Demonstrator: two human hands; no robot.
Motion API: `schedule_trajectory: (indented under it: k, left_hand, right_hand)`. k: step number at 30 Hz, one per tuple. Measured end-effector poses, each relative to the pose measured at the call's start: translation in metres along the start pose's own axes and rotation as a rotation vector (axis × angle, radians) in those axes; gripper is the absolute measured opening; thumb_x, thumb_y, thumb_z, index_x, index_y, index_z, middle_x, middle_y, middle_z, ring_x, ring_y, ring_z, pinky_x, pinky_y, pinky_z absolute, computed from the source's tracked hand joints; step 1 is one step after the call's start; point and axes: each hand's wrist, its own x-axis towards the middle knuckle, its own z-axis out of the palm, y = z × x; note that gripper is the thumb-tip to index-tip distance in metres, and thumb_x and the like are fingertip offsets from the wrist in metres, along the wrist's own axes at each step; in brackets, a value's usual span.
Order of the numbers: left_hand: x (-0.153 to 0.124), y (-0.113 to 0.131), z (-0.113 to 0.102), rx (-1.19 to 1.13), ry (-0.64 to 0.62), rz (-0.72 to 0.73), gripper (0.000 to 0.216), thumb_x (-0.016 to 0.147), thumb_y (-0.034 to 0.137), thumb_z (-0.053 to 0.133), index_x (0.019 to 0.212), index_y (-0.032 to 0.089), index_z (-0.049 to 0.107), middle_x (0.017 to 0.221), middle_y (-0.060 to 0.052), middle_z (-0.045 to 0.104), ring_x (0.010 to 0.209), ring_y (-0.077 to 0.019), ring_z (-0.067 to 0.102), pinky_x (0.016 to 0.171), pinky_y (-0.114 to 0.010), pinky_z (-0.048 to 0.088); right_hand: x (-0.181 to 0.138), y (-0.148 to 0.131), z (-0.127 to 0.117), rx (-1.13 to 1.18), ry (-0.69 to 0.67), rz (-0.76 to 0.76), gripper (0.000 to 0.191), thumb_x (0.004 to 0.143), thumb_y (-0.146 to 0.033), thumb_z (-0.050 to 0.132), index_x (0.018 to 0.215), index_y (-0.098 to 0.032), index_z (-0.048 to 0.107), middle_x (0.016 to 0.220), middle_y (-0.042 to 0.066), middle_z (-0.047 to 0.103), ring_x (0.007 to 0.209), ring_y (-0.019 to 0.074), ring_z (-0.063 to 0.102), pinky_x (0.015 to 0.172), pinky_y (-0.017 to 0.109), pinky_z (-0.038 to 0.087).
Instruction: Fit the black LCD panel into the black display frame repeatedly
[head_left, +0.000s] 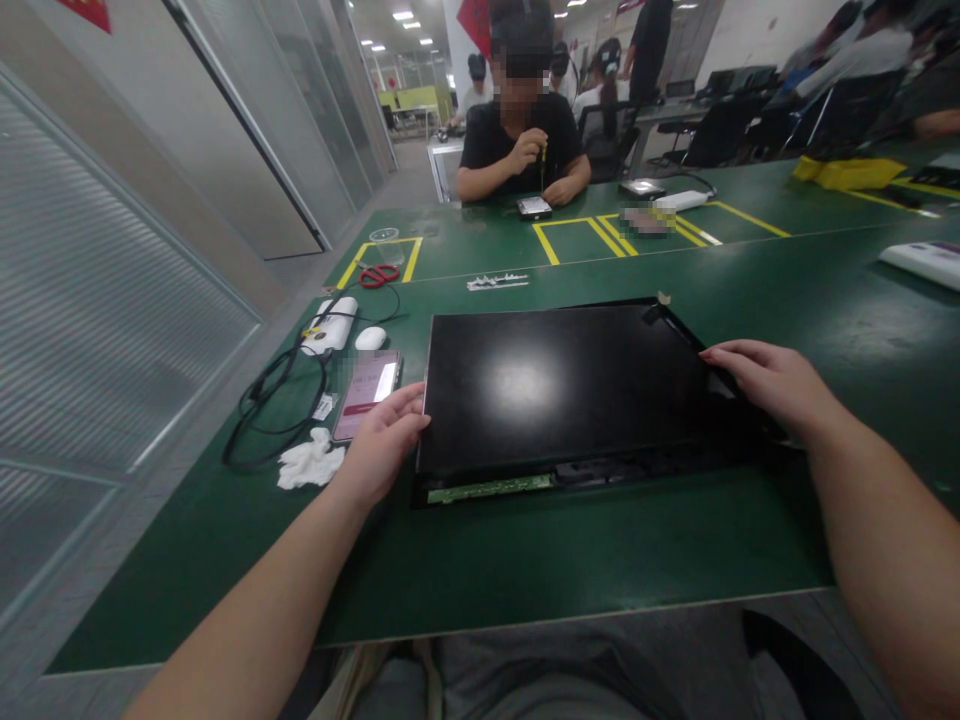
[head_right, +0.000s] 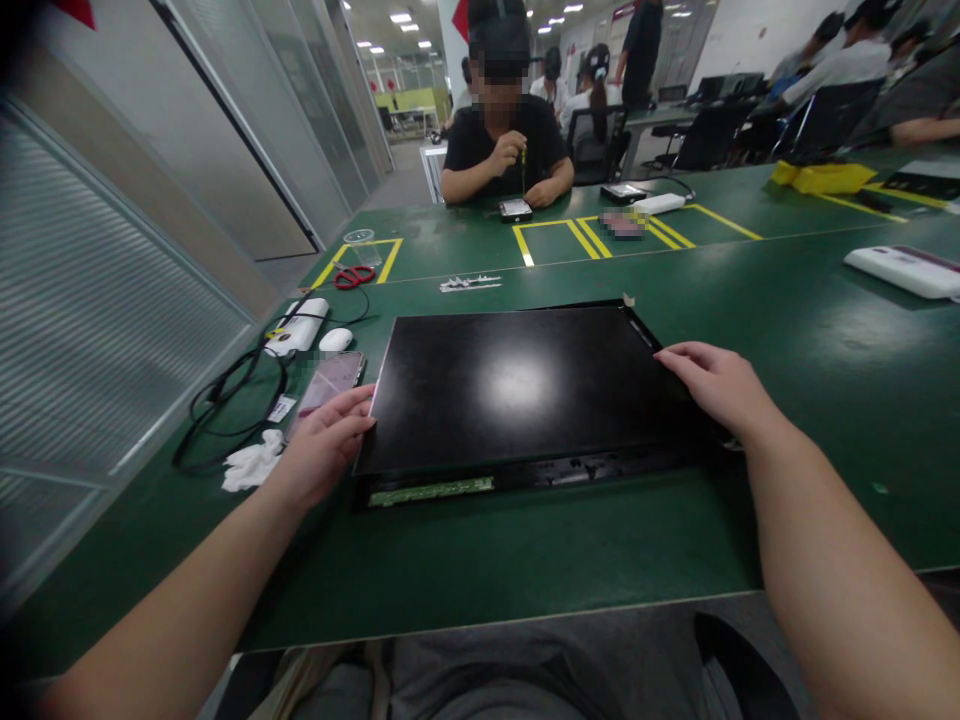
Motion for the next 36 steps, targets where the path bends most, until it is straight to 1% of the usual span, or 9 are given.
schedule_trajectory:
  k: [3, 8, 11, 16, 21, 26, 29, 32, 36]
  left_hand:
    - [0.0008, -0.0006, -0.0015, 0.005, -0.008, -0.003, 0.053, 0.061, 0.017, 0.081, 0.113, 0.016, 0.073, 0.084, -0.001, 0.075, 0.079, -0.0185, 0.072, 0.072, -0.027, 0.055]
    - [0.0017, -0.0014, -0.0034, 0.022, -0.029, -0.013, 0.055, 0.061, 0.018, 0.083, 0.116, 0.017, 0.073, 0.086, -0.001, 0.076, 0.080, -0.0199, 0.073, 0.071, -0.028, 0.055]
    - [0.0015, -0.0018, -0.0036, 0.024, -0.031, -0.012, 0.057, 0.061, 0.019, 0.084, 0.117, 0.016, 0.072, 0.087, -0.002, 0.076, 0.083, -0.0208, 0.073, 0.073, -0.029, 0.054]
    - [0.0016, -0.0010, -0.0042, 0.029, -0.045, -0.026, 0.061, 0.060, 0.021, 0.084, 0.120, 0.016, 0.072, 0.086, -0.002, 0.076, 0.083, -0.0201, 0.072, 0.075, -0.029, 0.054]
    - [0.0018, -0.0009, -0.0048, 0.043, -0.064, -0.021, 0.058, 0.063, 0.021, 0.083, 0.120, 0.018, 0.073, 0.088, -0.002, 0.077, 0.084, -0.0207, 0.073, 0.075, -0.030, 0.055]
    - [0.0026, -0.0014, -0.0048, 0.057, -0.096, -0.018, 0.057, 0.065, 0.020, 0.081, 0.121, 0.018, 0.073, 0.088, -0.002, 0.076, 0.086, -0.0209, 0.074, 0.078, -0.030, 0.056]
    - [0.0038, -0.0021, -0.0051, 0.054, -0.120, -0.009, 0.054, 0.065, 0.021, 0.082, 0.118, 0.019, 0.074, 0.088, -0.003, 0.077, 0.086, -0.0221, 0.074, 0.079, -0.032, 0.057]
    - [0.0044, -0.0025, -0.0055, 0.065, -0.115, -0.001, 0.053, 0.064, 0.020, 0.082, 0.115, 0.018, 0.074, 0.087, -0.003, 0.077, 0.085, -0.0225, 0.074, 0.078, -0.031, 0.056]
    - [0.0042, -0.0030, -0.0062, 0.074, -0.116, 0.002, 0.054, 0.064, 0.020, 0.082, 0.117, 0.017, 0.072, 0.090, -0.004, 0.077, 0.087, -0.0228, 0.074, 0.078, -0.031, 0.054]
  right_hand:
    - [-0.0002, -0.0019, 0.0004, -0.078, 0.026, 0.014, 0.031, 0.077, -0.052, 0.067, 0.088, -0.026, 0.080, 0.095, 0.005, 0.078, 0.092, 0.0261, 0.067, 0.081, 0.038, 0.050]
    - [0.0007, 0.0007, 0.0009, -0.107, 0.019, -0.034, 0.041, 0.076, -0.062, 0.065, 0.089, -0.027, 0.080, 0.096, 0.006, 0.079, 0.093, 0.0283, 0.068, 0.084, 0.042, 0.050]
    - [0.0002, 0.0013, 0.0010, -0.125, 0.013, -0.039, 0.043, 0.076, -0.064, 0.064, 0.091, -0.027, 0.081, 0.098, 0.007, 0.079, 0.093, 0.0285, 0.068, 0.083, 0.043, 0.051]
    - [-0.0011, -0.0010, 0.0008, -0.153, 0.008, -0.028, 0.041, 0.077, -0.062, 0.064, 0.091, -0.027, 0.080, 0.095, 0.006, 0.078, 0.091, 0.0277, 0.068, 0.083, 0.043, 0.050]
    - [0.0002, 0.0013, 0.0015, -0.135, 0.000, -0.048, 0.038, 0.077, -0.059, 0.066, 0.092, -0.027, 0.080, 0.094, 0.006, 0.078, 0.091, 0.0274, 0.069, 0.086, 0.043, 0.051]
    - [0.0005, 0.0037, 0.0023, -0.171, 0.007, -0.083, 0.034, 0.077, -0.057, 0.067, 0.088, -0.028, 0.081, 0.090, 0.005, 0.078, 0.087, 0.0266, 0.068, 0.082, 0.042, 0.052]
    - [0.0000, 0.0035, 0.0021, -0.186, 0.003, -0.082, 0.032, 0.076, -0.055, 0.068, 0.088, -0.028, 0.081, 0.088, 0.005, 0.077, 0.085, 0.0262, 0.067, 0.081, 0.041, 0.052]
    - [0.0003, 0.0039, 0.0018, -0.190, -0.001, -0.068, 0.030, 0.077, -0.053, 0.069, 0.089, -0.028, 0.081, 0.088, 0.005, 0.077, 0.085, 0.0259, 0.068, 0.083, 0.042, 0.052]
    - [0.0006, 0.0038, 0.0015, -0.197, -0.007, -0.079, 0.029, 0.076, -0.051, 0.068, 0.089, -0.028, 0.081, 0.088, 0.004, 0.078, 0.085, 0.0262, 0.068, 0.085, 0.043, 0.051]
